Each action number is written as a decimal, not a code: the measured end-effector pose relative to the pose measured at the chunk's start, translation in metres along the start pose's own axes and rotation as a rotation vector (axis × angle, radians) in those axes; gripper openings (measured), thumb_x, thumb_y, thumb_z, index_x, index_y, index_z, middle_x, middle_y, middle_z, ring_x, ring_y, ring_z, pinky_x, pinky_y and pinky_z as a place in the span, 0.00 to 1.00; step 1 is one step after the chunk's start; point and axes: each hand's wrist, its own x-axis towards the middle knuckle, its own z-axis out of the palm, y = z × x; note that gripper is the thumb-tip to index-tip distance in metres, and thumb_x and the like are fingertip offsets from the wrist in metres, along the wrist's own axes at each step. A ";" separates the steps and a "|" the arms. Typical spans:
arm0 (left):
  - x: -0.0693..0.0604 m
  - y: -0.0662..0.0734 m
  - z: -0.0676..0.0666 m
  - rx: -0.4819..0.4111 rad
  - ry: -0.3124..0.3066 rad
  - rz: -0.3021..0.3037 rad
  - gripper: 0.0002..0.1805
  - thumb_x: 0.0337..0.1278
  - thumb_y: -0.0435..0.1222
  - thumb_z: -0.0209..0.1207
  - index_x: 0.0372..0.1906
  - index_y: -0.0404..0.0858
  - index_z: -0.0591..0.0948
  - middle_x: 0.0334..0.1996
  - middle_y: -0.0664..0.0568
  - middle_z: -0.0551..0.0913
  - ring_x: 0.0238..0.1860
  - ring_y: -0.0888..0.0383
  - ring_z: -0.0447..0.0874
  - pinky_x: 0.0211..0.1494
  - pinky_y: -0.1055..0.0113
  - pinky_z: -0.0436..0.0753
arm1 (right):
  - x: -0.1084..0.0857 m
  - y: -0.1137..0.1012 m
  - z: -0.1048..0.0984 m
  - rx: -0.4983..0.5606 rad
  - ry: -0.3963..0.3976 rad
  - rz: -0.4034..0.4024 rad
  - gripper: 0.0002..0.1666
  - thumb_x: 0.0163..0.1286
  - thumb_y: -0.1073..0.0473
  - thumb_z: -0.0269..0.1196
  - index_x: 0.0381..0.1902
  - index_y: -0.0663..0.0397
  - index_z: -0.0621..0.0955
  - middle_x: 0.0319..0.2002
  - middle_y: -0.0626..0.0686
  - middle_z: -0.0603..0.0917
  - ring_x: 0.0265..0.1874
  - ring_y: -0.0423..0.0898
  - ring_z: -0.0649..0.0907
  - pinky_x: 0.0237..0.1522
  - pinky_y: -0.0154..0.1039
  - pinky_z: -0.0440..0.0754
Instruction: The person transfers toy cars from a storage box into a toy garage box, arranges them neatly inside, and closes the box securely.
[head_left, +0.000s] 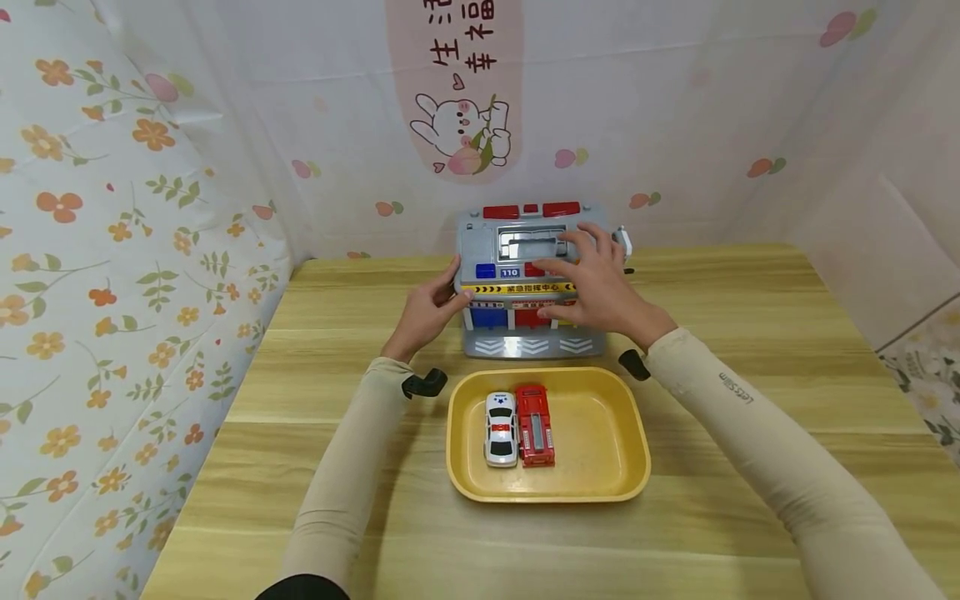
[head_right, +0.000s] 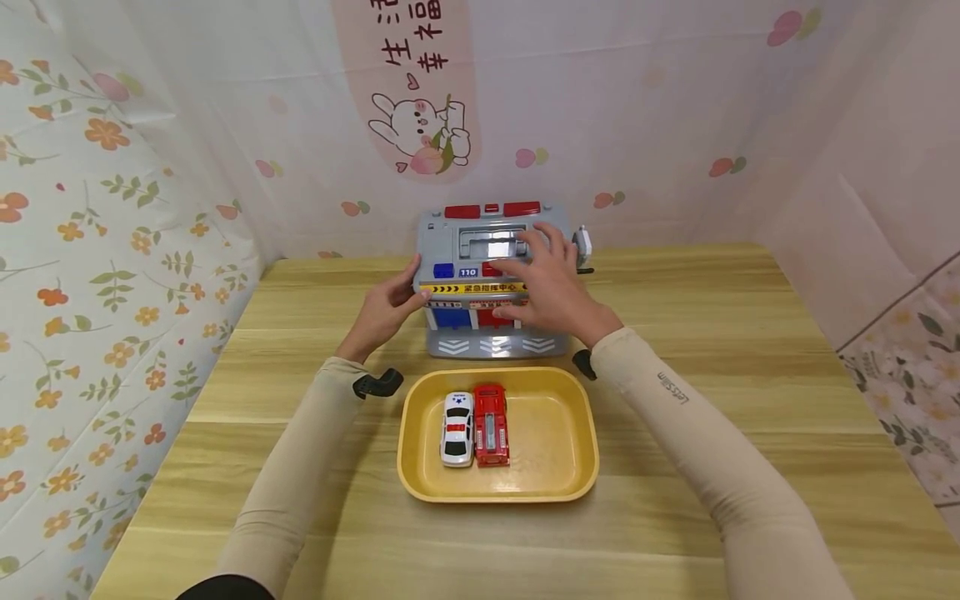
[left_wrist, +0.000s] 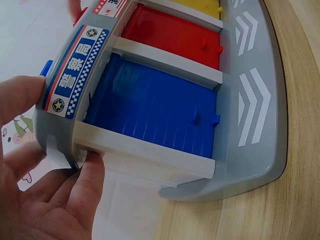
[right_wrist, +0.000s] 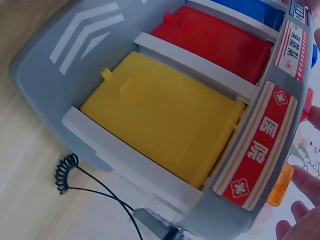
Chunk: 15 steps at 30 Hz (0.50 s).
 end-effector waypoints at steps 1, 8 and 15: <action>0.000 0.000 0.000 0.001 0.001 0.002 0.38 0.69 0.48 0.60 0.78 0.58 0.57 0.78 0.52 0.63 0.73 0.49 0.71 0.71 0.56 0.77 | 0.001 0.000 -0.001 -0.007 -0.006 0.001 0.39 0.53 0.38 0.76 0.62 0.44 0.82 0.71 0.66 0.65 0.75 0.66 0.50 0.68 0.74 0.52; 0.001 0.001 -0.001 0.003 0.009 0.018 0.37 0.69 0.47 0.60 0.78 0.56 0.58 0.78 0.52 0.62 0.73 0.50 0.71 0.71 0.56 0.77 | 0.005 -0.003 -0.007 0.023 -0.081 0.025 0.39 0.54 0.41 0.77 0.63 0.44 0.81 0.72 0.65 0.63 0.77 0.66 0.44 0.70 0.73 0.50; 0.001 0.000 0.001 0.000 0.005 -0.004 0.38 0.69 0.47 0.60 0.78 0.57 0.57 0.78 0.51 0.63 0.73 0.49 0.72 0.71 0.57 0.77 | 0.001 -0.003 -0.006 0.044 -0.120 0.043 0.41 0.54 0.45 0.77 0.66 0.44 0.79 0.74 0.63 0.61 0.78 0.66 0.40 0.72 0.74 0.47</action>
